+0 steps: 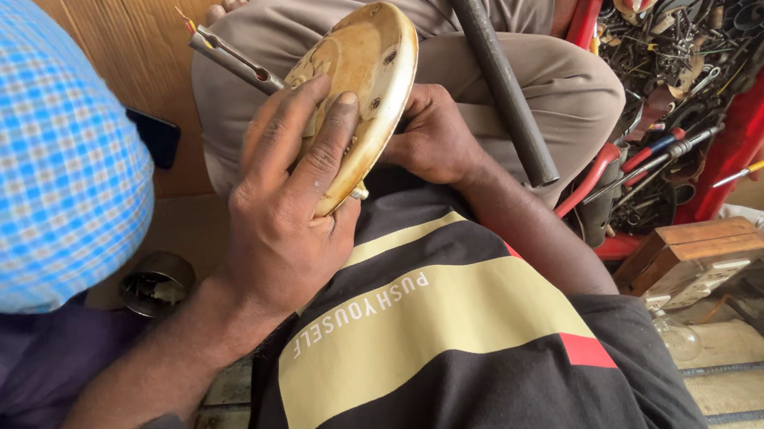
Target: The person sits on the floor repairing a ceiling fan motor. They handle the copper-wound stator, hammer a punch to seat parts, use a screwdriver on the housing, fit the bearing and shaft into the fan cover, and press the cover onto the motor housing.
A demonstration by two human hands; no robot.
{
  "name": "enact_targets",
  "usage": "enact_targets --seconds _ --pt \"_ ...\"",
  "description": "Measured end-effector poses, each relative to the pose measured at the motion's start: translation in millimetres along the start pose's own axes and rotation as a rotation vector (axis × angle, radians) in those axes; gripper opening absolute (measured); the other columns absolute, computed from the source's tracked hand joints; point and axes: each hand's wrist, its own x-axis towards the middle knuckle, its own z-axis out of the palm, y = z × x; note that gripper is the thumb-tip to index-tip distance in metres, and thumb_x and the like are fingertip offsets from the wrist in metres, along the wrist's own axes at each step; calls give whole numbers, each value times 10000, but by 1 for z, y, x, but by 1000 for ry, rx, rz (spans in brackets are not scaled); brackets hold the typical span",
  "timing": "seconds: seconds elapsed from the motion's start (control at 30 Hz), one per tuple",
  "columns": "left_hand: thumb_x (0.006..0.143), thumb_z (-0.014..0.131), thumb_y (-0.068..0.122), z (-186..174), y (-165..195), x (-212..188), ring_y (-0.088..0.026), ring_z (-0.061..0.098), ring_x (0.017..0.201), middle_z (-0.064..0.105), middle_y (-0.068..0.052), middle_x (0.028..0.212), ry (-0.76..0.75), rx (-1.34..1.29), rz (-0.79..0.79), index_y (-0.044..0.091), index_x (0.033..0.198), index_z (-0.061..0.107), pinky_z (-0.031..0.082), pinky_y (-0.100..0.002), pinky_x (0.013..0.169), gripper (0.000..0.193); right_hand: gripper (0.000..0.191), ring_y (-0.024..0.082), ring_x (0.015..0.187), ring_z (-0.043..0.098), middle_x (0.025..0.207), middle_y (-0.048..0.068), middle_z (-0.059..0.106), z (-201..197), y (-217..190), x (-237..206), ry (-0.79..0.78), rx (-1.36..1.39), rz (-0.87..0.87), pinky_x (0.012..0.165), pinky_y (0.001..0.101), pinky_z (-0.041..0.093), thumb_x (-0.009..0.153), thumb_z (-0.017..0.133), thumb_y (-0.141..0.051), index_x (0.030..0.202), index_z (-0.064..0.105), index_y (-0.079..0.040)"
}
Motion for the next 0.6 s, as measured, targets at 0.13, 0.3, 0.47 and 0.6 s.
enact_targets --seconds 0.13,0.3,0.47,0.6 --pt "763 805 -71 1 -1 0 -427 515 1411 487 -192 1533 17 4 12 30 1483 558 498 -483 1189 768 241 93 1039 710 1123 50 775 -2 3 1 -16 2 -10 957 289 593 899 817 27 1127 751 -13" --pt "761 801 -69 0 -1 0 -436 513 1404 485 -207 1525 -1 6 16 25 1480 551 491 -491 1181 767 235 95 1080 702 1156 41 769 -4 3 1 -44 9 -49 990 294 583 914 810 20 1136 751 -28" --pt "773 793 -76 0 -2 3 -428 513 1414 486 -201 1526 -4 10 36 29 1486 547 491 -490 1190 762 231 90 1090 691 1166 27 771 -6 -6 0 -85 -137 -114 1007 298 571 934 804 8 1151 751 -51" --pt "784 792 -71 0 -1 4 -434 507 1411 482 -212 1524 -9 9 30 20 1490 543 493 -488 1183 755 211 87 1095 702 1157 23 774 -2 -9 -1 -82 -191 -186 1008 295 577 941 798 3 1139 751 -54"
